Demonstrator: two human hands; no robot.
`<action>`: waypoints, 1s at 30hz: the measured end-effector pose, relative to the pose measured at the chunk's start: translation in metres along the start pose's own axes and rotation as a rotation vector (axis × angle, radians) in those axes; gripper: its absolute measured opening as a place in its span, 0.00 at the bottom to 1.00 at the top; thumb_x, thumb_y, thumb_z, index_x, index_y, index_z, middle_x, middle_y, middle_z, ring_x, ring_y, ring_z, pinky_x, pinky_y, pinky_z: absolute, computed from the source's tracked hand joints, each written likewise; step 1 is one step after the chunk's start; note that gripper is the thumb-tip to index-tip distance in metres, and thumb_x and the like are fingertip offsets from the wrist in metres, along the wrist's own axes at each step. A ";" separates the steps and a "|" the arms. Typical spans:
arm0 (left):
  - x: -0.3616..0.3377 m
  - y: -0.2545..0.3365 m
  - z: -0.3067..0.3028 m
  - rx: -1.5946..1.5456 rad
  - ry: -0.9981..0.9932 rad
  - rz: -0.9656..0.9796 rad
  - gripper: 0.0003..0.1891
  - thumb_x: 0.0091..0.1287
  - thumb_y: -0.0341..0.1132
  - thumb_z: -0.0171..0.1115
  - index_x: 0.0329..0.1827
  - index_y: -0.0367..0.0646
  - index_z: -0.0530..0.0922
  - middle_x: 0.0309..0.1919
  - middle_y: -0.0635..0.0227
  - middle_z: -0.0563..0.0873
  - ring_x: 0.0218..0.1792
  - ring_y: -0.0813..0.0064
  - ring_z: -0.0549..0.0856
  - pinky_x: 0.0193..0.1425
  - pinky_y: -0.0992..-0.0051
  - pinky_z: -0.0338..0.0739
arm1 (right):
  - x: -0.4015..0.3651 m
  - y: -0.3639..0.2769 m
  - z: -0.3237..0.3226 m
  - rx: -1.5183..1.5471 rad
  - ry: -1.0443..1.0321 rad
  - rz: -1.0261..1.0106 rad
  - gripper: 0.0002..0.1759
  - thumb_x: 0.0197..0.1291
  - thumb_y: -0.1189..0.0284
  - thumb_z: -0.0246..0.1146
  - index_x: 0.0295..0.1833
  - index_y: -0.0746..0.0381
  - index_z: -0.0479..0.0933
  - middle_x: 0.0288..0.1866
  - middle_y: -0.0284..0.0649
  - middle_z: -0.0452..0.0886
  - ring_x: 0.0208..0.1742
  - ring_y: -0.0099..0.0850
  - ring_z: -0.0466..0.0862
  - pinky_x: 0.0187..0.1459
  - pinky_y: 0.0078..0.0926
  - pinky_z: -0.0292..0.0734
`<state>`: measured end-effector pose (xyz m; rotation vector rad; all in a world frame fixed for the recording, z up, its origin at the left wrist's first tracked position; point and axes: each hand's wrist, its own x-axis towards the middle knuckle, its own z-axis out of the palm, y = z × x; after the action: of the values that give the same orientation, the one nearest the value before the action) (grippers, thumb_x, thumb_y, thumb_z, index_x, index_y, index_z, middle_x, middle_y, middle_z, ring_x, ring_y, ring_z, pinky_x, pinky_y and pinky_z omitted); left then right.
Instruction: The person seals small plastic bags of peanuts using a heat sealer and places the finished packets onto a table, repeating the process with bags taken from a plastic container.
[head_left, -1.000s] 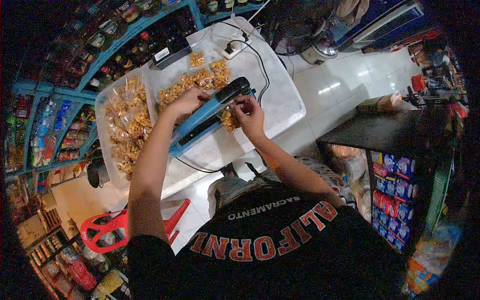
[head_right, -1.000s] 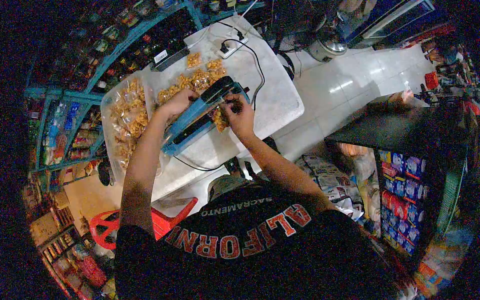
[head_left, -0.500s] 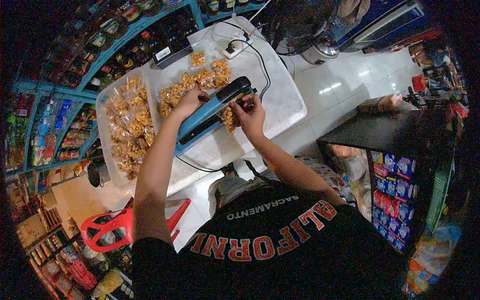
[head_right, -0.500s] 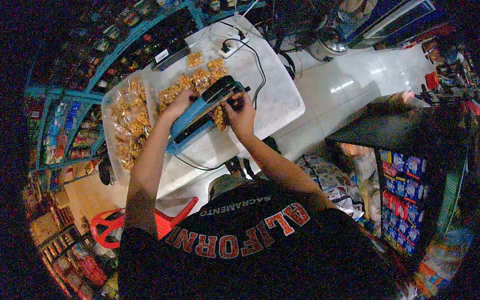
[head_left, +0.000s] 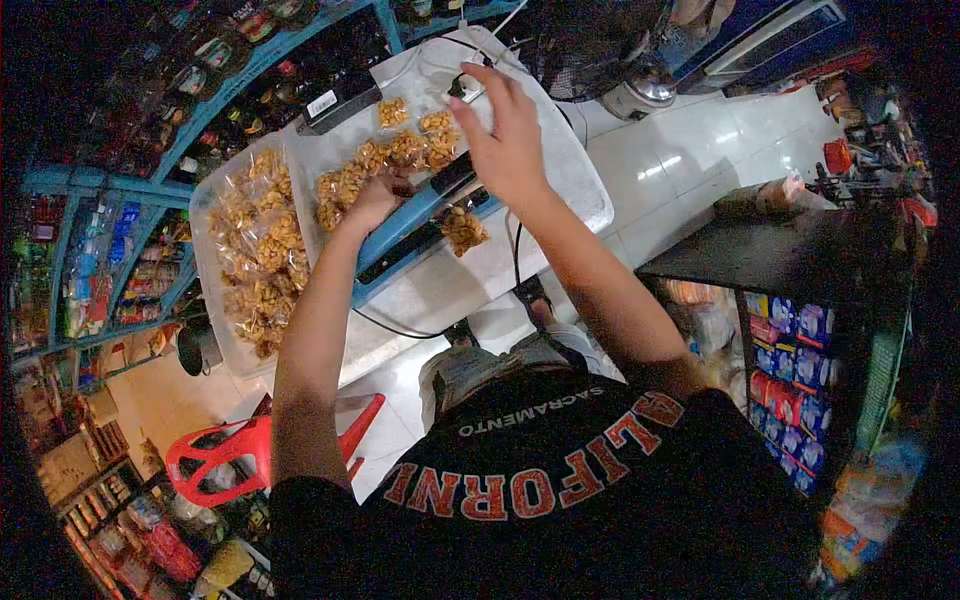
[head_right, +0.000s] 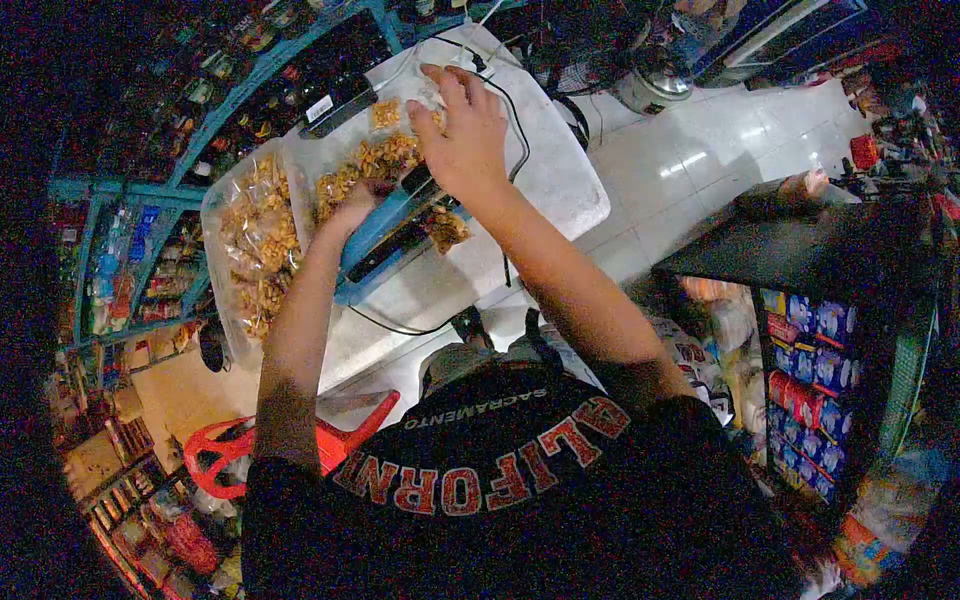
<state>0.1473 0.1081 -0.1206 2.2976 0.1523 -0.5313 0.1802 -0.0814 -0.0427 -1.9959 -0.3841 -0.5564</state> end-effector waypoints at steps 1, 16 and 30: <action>0.000 0.001 -0.001 -0.020 -0.007 0.035 0.14 0.46 0.32 0.58 0.38 0.43 0.80 0.33 0.58 0.82 0.35 0.67 0.81 0.42 0.72 0.72 | 0.003 -0.002 0.005 -0.135 -0.123 0.075 0.21 0.52 0.60 0.54 0.52 0.54 0.67 0.51 0.44 0.68 0.51 0.45 0.67 0.46 0.47 0.63; 0.007 -0.015 0.005 -0.169 -0.100 -0.113 0.15 0.49 0.33 0.60 0.41 0.37 0.78 0.34 0.61 0.82 0.34 0.73 0.79 0.40 0.77 0.71 | -0.021 0.055 0.034 -0.243 -0.143 0.289 0.13 0.53 0.62 0.54 0.42 0.55 0.75 0.35 0.47 0.76 0.34 0.43 0.77 0.36 0.36 0.71; -0.002 -0.008 0.008 -0.134 -0.058 -0.061 0.14 0.53 0.33 0.57 0.40 0.36 0.77 0.34 0.60 0.81 0.35 0.71 0.79 0.41 0.77 0.70 | -0.028 0.071 0.044 -0.190 -0.092 0.340 0.11 0.50 0.64 0.57 0.37 0.57 0.77 0.34 0.44 0.79 0.30 0.37 0.79 0.33 0.30 0.73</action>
<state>0.1406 0.1080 -0.1300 2.1511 0.2235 -0.5999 0.2004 -0.0759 -0.1281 -2.2144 -0.0428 -0.2959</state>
